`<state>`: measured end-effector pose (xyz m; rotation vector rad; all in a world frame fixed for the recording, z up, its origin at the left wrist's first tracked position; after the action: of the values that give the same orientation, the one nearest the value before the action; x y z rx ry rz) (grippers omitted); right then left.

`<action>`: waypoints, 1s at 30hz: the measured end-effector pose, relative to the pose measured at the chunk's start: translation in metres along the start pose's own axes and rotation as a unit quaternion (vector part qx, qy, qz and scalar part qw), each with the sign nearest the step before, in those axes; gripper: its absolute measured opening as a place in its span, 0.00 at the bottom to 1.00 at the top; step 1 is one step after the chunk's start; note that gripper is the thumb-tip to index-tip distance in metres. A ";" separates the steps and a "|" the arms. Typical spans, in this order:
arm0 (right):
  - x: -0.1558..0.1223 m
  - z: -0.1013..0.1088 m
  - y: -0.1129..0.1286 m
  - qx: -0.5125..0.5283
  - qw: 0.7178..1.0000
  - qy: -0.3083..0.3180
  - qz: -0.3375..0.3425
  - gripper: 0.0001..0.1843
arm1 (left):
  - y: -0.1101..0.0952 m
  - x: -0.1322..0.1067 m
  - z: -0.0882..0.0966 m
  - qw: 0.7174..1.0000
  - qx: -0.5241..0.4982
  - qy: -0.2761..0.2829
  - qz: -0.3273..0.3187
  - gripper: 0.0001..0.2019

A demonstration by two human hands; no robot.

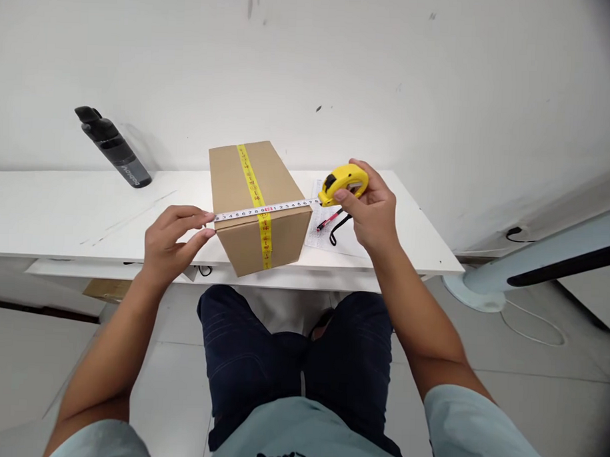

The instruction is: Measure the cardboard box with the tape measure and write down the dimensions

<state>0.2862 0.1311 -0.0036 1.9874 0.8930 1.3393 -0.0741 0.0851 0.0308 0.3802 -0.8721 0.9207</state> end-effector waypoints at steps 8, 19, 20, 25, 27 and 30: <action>-0.004 -0.019 0.001 0.008 0.999 0.035 -0.017 0.35 | -0.013 -0.002 -0.007 1.000 -0.017 0.009 -0.006 0.22; -0.019 -0.016 0.018 -0.003 1.000 0.019 -0.011 0.35 | -0.046 0.003 0.021 0.990 0.085 -0.042 -0.109 0.09; -0.029 -0.015 0.027 -0.002 1.000 0.013 -0.004 0.34 | -0.058 0.001 0.025 0.987 0.079 -0.053 -0.132 0.12; -0.094 -0.018 0.063 0.007 0.999 0.016 -0.032 0.33 | -0.132 -0.011 0.023 0.965 0.046 -0.086 -0.245 0.17; -0.114 -0.019 0.065 0.028 0.996 0.023 -0.079 0.35 | -0.156 -0.014 0.009 0.958 0.021 -0.091 -0.271 0.11; -0.125 -0.011 0.057 0.069 0.991 -0.010 -0.118 0.40 | -0.176 -0.009 -0.015 0.961 -0.003 -0.092 -0.262 0.06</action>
<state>0.2532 -0.0010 -0.0253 1.9224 1.1985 1.1492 0.0738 -0.0109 0.0261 0.6629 -0.8830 0.3954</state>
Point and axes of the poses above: each hand's wrist, its own x-axis towards the middle knuckle, its own z-axis out of the back of the hand, y = z × x, the point moved 4 cm from there along x, towards the middle knuckle, and after that the axes turned 11 degrees about x, right-handed, at the moved point
